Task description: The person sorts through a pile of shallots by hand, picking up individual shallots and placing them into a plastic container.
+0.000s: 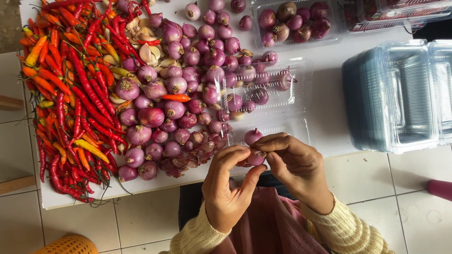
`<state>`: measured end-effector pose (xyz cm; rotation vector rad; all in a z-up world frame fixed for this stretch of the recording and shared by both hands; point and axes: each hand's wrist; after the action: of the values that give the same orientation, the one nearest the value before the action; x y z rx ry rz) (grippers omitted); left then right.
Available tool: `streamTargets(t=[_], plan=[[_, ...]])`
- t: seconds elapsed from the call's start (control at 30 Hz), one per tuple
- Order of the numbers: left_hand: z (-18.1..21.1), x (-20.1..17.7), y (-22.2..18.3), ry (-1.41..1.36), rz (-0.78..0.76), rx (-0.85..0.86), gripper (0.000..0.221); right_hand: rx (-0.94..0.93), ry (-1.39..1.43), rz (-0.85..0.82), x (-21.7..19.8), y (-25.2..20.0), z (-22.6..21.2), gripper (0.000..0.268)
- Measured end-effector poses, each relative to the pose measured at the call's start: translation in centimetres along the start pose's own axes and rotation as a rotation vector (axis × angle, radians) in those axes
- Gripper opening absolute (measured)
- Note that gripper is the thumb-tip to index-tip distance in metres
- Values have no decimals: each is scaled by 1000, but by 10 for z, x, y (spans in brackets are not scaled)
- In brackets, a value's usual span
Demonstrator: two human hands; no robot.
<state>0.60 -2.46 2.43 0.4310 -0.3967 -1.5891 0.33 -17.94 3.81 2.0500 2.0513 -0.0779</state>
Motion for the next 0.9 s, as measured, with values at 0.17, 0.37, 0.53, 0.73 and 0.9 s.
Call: streamTargets(t=[0.17,0.37,0.53,0.73,0.9], plan=[[2,-1,0,42,-14,-31,28,-37,-109,25,0,1,-7,14],[-1,-2,-3,48,-24,8,28,-83,-130,-116,-12,4,-14,26],[1,-9,6,146,-159,15,32,-130,-324,-129,-22,8,-9,18],[-5,-29,10,419,-295,-78,25,-28,-694,-212,-36,2,15,21],[-12,-29,6,440,-349,-79,25,-78,-746,-251,-29,-1,30,22]])
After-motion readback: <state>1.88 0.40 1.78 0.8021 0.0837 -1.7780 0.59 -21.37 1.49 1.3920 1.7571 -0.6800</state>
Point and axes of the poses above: each hand's wrist, its own y-axis towards the middle knuckle, its own x-axis out of the palm, z = x × y, and after that the axes turned 13 degrees about -y, right-handed
